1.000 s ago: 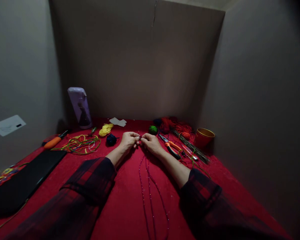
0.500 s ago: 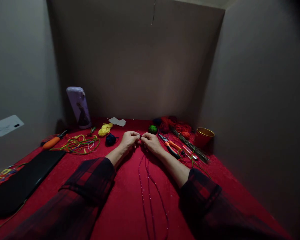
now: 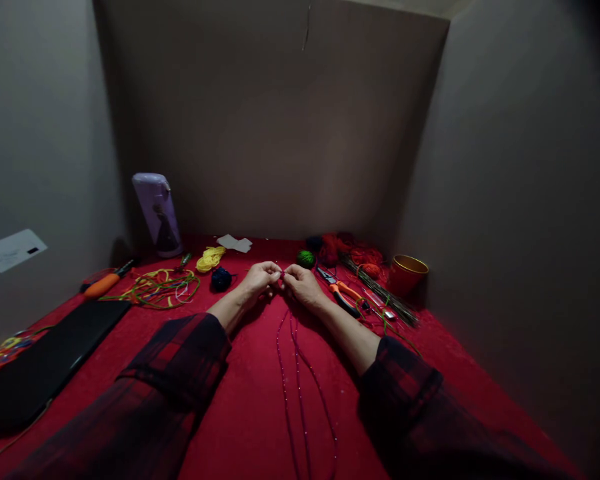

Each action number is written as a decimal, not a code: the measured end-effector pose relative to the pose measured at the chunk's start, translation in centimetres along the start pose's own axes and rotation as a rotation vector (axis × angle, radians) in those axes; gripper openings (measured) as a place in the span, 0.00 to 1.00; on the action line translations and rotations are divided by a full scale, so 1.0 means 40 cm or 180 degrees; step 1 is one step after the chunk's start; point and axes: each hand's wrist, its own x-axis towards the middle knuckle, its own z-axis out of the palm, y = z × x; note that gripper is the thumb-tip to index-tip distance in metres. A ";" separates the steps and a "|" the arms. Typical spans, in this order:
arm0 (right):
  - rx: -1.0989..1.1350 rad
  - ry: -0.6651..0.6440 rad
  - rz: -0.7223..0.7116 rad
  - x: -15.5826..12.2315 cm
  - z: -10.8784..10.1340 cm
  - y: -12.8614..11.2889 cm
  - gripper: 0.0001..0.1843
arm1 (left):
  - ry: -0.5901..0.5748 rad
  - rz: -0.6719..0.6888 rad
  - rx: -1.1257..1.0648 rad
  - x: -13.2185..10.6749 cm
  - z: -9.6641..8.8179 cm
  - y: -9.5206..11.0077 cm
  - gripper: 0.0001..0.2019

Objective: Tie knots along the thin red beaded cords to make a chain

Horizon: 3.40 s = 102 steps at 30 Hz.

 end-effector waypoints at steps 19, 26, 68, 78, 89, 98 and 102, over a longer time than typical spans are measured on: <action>0.0359 -0.0034 -0.0084 0.006 -0.003 0.009 0.07 | 0.0371 0.0795 -0.0044 -0.004 0.003 -0.007 0.13; 0.0383 0.0034 -0.0090 0.007 -0.003 0.010 0.07 | 0.0256 0.0515 -0.0170 -0.012 0.009 -0.001 0.14; -0.0348 0.0161 0.0877 0.160 0.016 0.029 0.13 | 0.1307 0.0538 0.0732 0.196 -0.049 -0.073 0.01; -0.0659 0.0369 0.0816 0.169 0.022 0.041 0.12 | 0.1218 0.0193 0.0843 0.172 -0.033 -0.040 0.04; -0.0661 0.0493 0.0804 0.176 0.024 0.047 0.15 | 0.0989 -0.0301 0.0828 0.176 -0.037 -0.001 0.06; -0.0726 0.0434 0.0595 0.164 0.021 0.060 0.06 | 0.0984 -0.0155 0.1091 0.169 -0.035 -0.013 0.07; -0.0962 0.0444 0.0540 0.159 0.021 0.048 0.05 | 0.1038 0.0021 0.1413 0.175 -0.046 -0.028 0.05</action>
